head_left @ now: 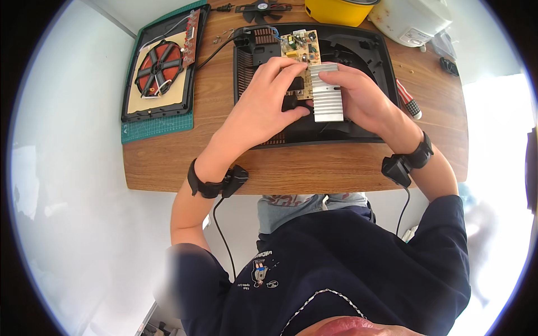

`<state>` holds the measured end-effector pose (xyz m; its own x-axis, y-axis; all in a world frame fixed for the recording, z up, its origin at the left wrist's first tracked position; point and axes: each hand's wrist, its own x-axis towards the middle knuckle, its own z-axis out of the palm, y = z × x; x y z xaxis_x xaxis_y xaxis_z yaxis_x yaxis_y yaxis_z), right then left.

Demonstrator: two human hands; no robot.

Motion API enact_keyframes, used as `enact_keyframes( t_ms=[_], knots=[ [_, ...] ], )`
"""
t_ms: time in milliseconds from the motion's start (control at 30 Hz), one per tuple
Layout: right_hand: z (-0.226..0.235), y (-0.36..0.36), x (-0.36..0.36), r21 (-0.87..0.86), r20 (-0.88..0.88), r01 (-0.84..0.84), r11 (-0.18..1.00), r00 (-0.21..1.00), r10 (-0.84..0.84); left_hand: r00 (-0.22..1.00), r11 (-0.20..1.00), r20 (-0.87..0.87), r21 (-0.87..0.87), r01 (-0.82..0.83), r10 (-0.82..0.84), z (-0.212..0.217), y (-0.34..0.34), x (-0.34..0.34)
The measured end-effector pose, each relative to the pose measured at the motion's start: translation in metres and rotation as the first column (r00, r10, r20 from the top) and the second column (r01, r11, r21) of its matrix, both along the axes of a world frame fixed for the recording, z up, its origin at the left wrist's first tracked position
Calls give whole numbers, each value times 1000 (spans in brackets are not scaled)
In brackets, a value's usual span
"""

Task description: The person assembles an electronic device by attaching a heatsink to a circuit board, securing it with screws, and connecting a fan. They then install a digital display module and secure it with screws.

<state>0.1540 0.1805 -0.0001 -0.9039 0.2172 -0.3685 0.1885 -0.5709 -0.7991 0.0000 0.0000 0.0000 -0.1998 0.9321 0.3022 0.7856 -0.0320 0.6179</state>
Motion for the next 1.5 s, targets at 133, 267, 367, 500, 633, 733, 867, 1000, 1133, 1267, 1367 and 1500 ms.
enact_keyframes(
  t_ms=[133,267,367,500,633,733,867,1000,1133,1267,1367,1500],
  knots=[
    [6,-1,-1,7,10,-16,1000,1000,16,999,1000,-29,-7,20,-21,3,-2,-3],
    [8,9,-1,44,26,-28,999,999,27,992,999,-121,22,33,-30,8,1,-8],
    [12,14,-9,-17,-23,-35,999,999,34,979,999,-201,45,-13,22,6,6,-9],
    [20,11,-13,147,-31,-16,989,999,21,982,992,-168,104,-65,82,4,9,-9],
    [31,16,-20,383,11,-92,919,995,95,964,986,-225,120,-115,140,6,12,-21],
    [18,35,-22,595,103,-184,782,983,153,943,989,-303,97,-112,136,4,12,-27],
    [7,39,-26,635,160,-217,742,976,148,942,991,-311,76,-106,124,-7,9,-27],
    [-4,36,-25,718,168,-252,648,967,190,958,996,-273,3,-87,84,-9,3,-22],
    [-11,34,-23,803,227,-290,521,957,181,969,996,-240,-56,-71,55,-13,-3,-16],
    [-15,31,-20,857,234,-278,434,960,152,971,996,-235,-66,-67,50,-18,-5,-12],
    [-17,30,-21,883,212,-257,392,965,156,976,996,-212,-64,-57,43,-17,-8,-14],
    [-11,27,-19,868,237,-282,408,959,157,988,988,-148,-139,-61,40,-8,-11,-11]
  ],
)
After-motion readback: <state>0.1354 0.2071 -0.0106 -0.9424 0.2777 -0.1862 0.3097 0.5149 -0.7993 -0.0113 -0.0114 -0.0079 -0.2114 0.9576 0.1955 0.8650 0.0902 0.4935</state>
